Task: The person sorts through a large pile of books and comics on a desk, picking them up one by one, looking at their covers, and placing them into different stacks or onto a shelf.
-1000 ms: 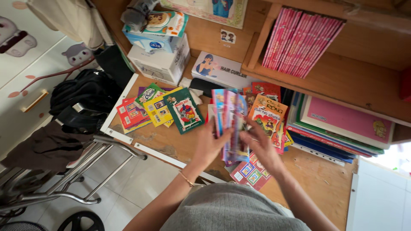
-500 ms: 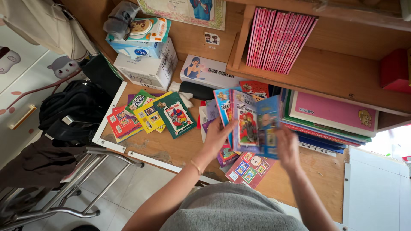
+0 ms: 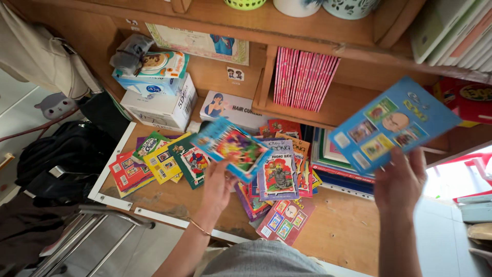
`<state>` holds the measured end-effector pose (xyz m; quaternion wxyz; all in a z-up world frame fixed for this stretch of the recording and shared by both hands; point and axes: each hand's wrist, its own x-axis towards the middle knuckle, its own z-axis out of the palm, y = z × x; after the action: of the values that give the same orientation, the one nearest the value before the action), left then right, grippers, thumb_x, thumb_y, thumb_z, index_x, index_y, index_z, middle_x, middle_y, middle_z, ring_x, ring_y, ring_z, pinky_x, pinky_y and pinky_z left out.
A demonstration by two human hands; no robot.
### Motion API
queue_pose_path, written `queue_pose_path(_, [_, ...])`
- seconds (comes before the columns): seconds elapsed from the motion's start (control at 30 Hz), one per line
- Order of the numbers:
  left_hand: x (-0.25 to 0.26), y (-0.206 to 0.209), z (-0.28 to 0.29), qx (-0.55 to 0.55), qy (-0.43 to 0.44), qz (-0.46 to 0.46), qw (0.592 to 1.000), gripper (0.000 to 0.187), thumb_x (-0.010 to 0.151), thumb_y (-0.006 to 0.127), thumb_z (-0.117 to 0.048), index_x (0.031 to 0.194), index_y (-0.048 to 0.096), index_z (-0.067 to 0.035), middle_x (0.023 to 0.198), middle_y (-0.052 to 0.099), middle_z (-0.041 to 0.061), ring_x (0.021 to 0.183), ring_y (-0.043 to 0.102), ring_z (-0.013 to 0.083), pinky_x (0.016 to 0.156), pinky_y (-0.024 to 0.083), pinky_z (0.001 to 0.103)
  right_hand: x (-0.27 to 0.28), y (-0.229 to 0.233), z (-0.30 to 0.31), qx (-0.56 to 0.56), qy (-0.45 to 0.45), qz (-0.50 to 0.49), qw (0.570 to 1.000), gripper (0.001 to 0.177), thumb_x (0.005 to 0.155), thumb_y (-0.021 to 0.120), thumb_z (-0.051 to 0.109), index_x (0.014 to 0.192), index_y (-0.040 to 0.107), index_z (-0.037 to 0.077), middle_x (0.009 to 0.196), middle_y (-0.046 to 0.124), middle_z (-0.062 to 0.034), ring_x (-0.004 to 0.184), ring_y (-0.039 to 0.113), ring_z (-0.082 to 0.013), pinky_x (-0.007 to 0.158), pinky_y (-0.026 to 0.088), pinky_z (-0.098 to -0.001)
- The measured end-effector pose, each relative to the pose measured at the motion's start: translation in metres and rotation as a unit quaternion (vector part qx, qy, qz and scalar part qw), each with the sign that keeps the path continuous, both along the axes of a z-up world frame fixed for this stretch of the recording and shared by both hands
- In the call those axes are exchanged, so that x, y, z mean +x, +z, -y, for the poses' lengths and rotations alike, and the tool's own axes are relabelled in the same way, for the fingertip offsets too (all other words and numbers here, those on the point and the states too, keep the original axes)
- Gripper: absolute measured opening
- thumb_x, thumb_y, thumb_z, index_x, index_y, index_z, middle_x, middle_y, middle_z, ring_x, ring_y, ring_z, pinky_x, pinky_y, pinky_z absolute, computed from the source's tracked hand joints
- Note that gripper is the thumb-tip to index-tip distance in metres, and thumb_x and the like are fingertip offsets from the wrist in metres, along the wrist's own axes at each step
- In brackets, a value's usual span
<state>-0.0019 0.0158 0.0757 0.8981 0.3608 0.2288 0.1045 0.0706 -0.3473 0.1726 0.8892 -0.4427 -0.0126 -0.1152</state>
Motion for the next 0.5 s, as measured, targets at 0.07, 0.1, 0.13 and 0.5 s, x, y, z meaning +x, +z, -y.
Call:
queue_pose_path(0.07, [-0.001,0.0,0.013,-0.024,-0.024,-0.024,0.999,0.022,0.093,0.064,-0.012,0.113,0.065,-0.002,0.097,0.075,0.009,0.077,0.073,0.018,0.07,0.067,0.038,0.021,-0.01,-0.016,-0.01,0.013,0.044,0.999,0.035,0.113,0.056,0.0,0.148,0.05,0.002,0.129,0.066,-0.0087,0.108,0.07,-0.0171,0.075,0.056,-0.0252])
queue_pose_path(0.1, [-0.002,-0.001,0.02,-0.047,-0.048,-0.051,0.996,0.023,0.093,0.063,-0.013,0.114,0.064,-0.002,0.098,0.076,0.01,0.079,0.074,0.0185,0.072,0.067,0.037,0.033,-0.016,-0.027,-0.008,-0.011,0.048,0.999,0.033,0.114,0.056,-0.001,0.146,0.051,0.001,0.127,0.067,-0.0086,0.106,0.068,-0.0163,0.078,0.058,-0.0267])
queue_pose_path(0.13, [-0.005,-0.003,0.025,-0.047,-0.048,-0.049,0.997,0.023,0.093,0.063,-0.013,0.114,0.064,-0.002,0.098,0.076,0.01,0.079,0.074,0.0185,0.072,0.067,0.037,0.043,-0.019,-0.033,-0.007,-0.037,0.049,0.998,0.031,0.115,0.056,-0.001,0.145,0.053,0.0,0.125,0.067,-0.0085,0.104,0.066,-0.0155,0.082,0.059,-0.0282])
queue_pose_path(0.5, [-0.027,0.001,0.03,0.073,-0.118,-0.058,0.989,0.02,0.097,0.062,-0.021,0.106,0.064,-0.004,0.096,0.073,0.008,0.084,0.074,0.0174,0.077,0.064,0.037,0.106,-0.057,-0.103,-0.248,-0.031,0.151,0.956,0.047,0.11,0.06,0.011,0.155,0.049,0.003,0.148,0.06,-0.0107,0.134,0.057,-0.0178,0.117,0.046,-0.0314])
